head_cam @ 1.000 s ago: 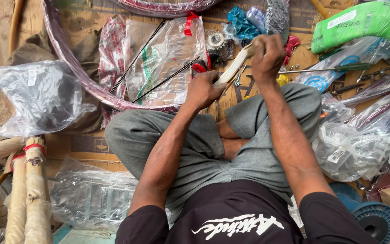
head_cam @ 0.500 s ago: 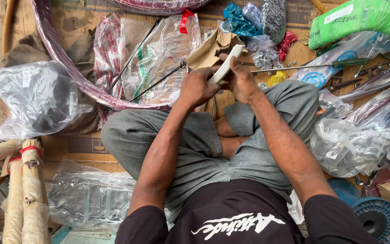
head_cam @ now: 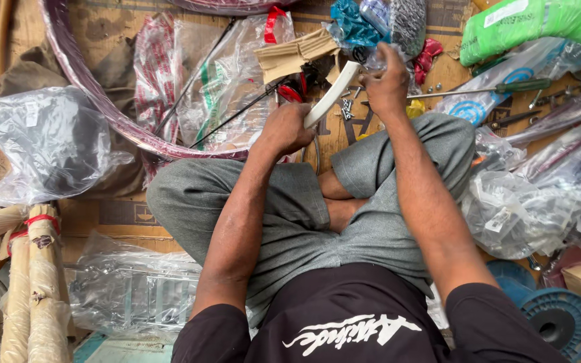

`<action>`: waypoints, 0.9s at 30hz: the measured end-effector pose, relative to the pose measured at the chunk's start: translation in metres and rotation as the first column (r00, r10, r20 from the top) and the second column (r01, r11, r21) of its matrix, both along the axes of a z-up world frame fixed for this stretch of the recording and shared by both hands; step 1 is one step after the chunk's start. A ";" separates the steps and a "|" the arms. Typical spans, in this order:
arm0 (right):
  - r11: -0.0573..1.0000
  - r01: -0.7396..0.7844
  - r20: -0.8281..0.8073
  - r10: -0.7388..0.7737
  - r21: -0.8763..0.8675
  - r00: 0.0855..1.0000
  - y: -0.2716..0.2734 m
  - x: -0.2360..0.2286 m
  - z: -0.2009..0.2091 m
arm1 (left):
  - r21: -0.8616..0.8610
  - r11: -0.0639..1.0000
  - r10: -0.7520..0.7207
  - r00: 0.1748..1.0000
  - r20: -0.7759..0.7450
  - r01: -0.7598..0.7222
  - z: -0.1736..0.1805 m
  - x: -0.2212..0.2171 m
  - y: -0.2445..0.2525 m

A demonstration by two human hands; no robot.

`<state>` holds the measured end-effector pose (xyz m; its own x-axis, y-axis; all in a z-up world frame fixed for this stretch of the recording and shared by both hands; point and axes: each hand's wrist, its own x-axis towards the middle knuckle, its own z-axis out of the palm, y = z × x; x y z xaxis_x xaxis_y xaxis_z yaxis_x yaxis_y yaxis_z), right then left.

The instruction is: The person sits on the floor and assembles a bicycle wheel by inserting spokes into the rim and tightening them with a spoke wrench. They also handle a red screwdriver and unwrap a bundle of wooden sticks from a plastic bag.

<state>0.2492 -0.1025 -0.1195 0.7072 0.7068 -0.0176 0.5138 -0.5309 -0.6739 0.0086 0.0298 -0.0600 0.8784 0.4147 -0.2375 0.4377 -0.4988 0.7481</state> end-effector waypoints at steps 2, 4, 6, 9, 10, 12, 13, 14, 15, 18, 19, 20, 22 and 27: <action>0.992 -0.123 0.166 0.117 0.025 0.979 0.017 -0.005 0.009 | 0.003 1.000 -0.022 0.999 -0.048 0.023 0.003 -0.004 0.002; 0.916 -0.401 0.573 0.330 -0.002 0.751 0.034 -0.003 0.011 | 0.031 0.999 -0.036 0.996 -0.084 0.039 0.016 -0.002 0.002; 0.866 -0.497 0.458 0.420 0.058 0.784 0.046 -0.009 0.008 | -0.080 0.997 -0.024 0.996 -0.083 0.017 0.041 -0.005 0.010; 0.882 -0.469 0.276 0.440 0.048 0.855 0.050 -0.019 -0.002 | -0.264 0.963 0.057 0.998 0.026 -0.048 0.076 -0.009 0.029; 0.900 -0.435 0.212 0.421 0.019 0.882 0.050 -0.022 -0.007 | -0.329 0.942 0.099 0.992 0.077 -0.068 0.085 -0.011 0.036; 0.919 -0.391 0.218 0.372 0.051 0.902 0.051 -0.021 -0.012 | -0.469 0.880 0.151 0.980 0.126 -0.075 0.100 -0.013 0.055; 0.928 -0.366 0.222 0.343 0.067 0.913 0.051 -0.020 -0.013 | -0.535 0.842 0.176 0.973 0.148 -0.071 0.106 -0.015 0.062; 0.927 -0.363 0.200 0.339 0.095 0.919 0.050 -0.018 -0.014 | -0.580 0.814 0.178 0.963 0.202 -0.029 0.111 -0.018 0.066; 0.926 -0.356 0.181 0.332 0.126 0.926 0.049 -0.013 -0.012 | -0.618 0.786 0.180 0.949 0.257 0.018 0.115 -0.020 0.069; 0.924 -0.094 -0.273 0.205 0.371 0.940 0.047 0.006 -0.005 | -0.600 0.799 0.198 0.931 0.308 0.029 0.115 -0.023 0.069; 0.905 0.068 -0.483 0.160 0.420 0.861 0.043 0.016 -0.002 | -0.579 0.815 0.204 0.930 0.305 0.011 0.111 -0.023 0.064; 0.865 0.226 -0.628 0.126 0.449 0.768 0.037 0.027 0.002 | -0.553 0.833 0.202 0.944 0.261 -0.025 0.105 -0.022 0.059; 0.695 0.512 -0.771 0.097 0.505 0.630 0.018 0.056 0.017 | -0.488 0.868 0.205 0.961 0.184 -0.092 0.090 -0.015 0.050; 0.877 0.382 -0.594 -0.148 0.291 0.791 -0.022 0.071 0.015 | -0.074 0.994 0.075 0.996 -0.040 -0.078 0.056 0.005 0.024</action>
